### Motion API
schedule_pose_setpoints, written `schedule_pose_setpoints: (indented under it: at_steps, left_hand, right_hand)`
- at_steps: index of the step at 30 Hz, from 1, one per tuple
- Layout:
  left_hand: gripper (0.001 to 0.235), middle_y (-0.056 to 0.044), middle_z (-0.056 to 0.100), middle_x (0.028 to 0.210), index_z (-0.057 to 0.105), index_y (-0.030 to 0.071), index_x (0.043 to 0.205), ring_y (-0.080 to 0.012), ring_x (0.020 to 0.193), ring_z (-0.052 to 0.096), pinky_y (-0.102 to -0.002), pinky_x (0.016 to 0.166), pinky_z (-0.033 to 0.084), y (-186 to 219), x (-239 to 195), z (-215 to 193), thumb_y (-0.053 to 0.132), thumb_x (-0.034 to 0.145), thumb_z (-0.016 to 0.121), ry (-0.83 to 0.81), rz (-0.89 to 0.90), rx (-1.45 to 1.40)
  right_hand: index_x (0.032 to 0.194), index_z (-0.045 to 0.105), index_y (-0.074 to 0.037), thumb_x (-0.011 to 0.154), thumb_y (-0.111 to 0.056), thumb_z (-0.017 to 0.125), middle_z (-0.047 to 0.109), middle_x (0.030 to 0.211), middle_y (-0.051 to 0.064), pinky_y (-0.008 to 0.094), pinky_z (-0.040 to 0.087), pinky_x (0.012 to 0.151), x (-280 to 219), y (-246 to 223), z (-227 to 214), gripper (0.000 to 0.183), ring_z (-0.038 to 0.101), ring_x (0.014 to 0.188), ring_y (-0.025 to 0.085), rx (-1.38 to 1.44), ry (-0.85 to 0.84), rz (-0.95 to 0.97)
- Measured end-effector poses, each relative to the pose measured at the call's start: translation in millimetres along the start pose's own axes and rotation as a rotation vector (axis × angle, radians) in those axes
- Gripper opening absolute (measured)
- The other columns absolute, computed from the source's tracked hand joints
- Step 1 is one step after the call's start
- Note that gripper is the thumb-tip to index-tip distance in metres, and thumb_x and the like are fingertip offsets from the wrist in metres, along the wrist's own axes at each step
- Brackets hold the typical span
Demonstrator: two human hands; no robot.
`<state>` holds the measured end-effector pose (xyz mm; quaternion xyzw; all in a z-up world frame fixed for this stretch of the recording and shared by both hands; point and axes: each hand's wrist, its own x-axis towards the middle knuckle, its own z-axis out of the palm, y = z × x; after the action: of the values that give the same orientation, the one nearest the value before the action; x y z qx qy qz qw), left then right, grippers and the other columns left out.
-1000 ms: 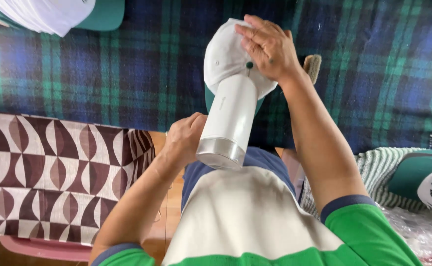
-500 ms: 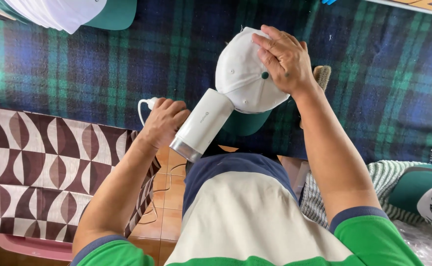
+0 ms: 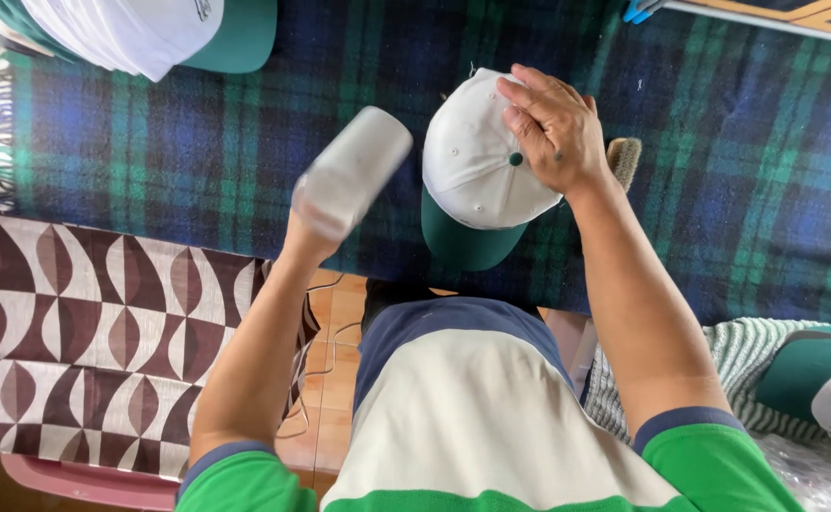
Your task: The person uses a hairdryer to dry a white and green baseball cap placed on a wooden stand. They direct the airflow over the cap's surface and use a wooden brush to assist the process. The person then removes the cap from the stand and places it on the table.
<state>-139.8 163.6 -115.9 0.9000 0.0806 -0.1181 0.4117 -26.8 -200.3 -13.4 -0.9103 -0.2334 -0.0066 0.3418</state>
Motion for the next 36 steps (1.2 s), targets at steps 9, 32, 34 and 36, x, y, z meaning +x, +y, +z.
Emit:
schedule_pose_setpoints:
  at_steps: [9, 32, 34, 36]
  left_hand:
    - [0.025, -0.006, 0.067, 0.102, 0.055, 0.016, 0.099, -0.0342, 0.091, 0.068, -0.048, 0.077, 0.051, 2, 97, 13, 0.033, 0.084, 0.064, 0.304, -0.140, 0.545]
    - [0.037, -0.013, 0.071, 0.112, 0.064, 0.008, 0.130, -0.0269, 0.090, 0.072, -0.037, 0.083, 0.058, 150, -101, 56, 0.005, 0.094, 0.071, 0.009, 0.218, -0.673]
    - [0.058, -0.016, 0.072, 0.122, 0.056, 0.007, 0.145, -0.0281, 0.095, 0.075, -0.041, 0.085, 0.061, 165, -116, 66, 0.010, 0.091, 0.077, -0.246, 0.262, -0.894]
    - [0.052, -0.026, 0.069, 0.121, 0.060, -0.003, 0.135, -0.0406, 0.109, 0.070, -0.053, 0.096, 0.056, 174, -117, 64, 0.015, 0.090, 0.080, -0.251, 0.421, -0.773]
  right_hand:
    - [0.130, 0.057, -0.006, 0.100, -0.004, 0.076, 0.045, 0.112, 0.015, 0.043, 0.062, 0.082, -149, 82, 30, 0.035, 0.062, 0.097, 0.039, -0.095, 0.615, 0.479]
    - [0.102, 0.059, -0.006, 0.086, -0.010, 0.083, 0.065, 0.053, 0.005, 0.029, 0.052, 0.044, -193, -71, 18, 0.029, 0.065, 0.044, 0.018, 0.416, 0.409, 0.466]
    - [0.107, 0.062, -0.006, 0.077, -0.012, 0.090, 0.068, 0.053, 0.007, 0.031, 0.052, 0.042, -188, -77, 37, 0.041, 0.067, 0.043, 0.020, 0.433, 0.306, 0.424]
    - [0.102, 0.060, -0.005, 0.088, -0.006, 0.073, 0.067, 0.068, 0.009, 0.037, 0.055, 0.049, -177, -87, 42, 0.020, 0.067, 0.056, 0.038, 0.416, 0.184, 0.034]
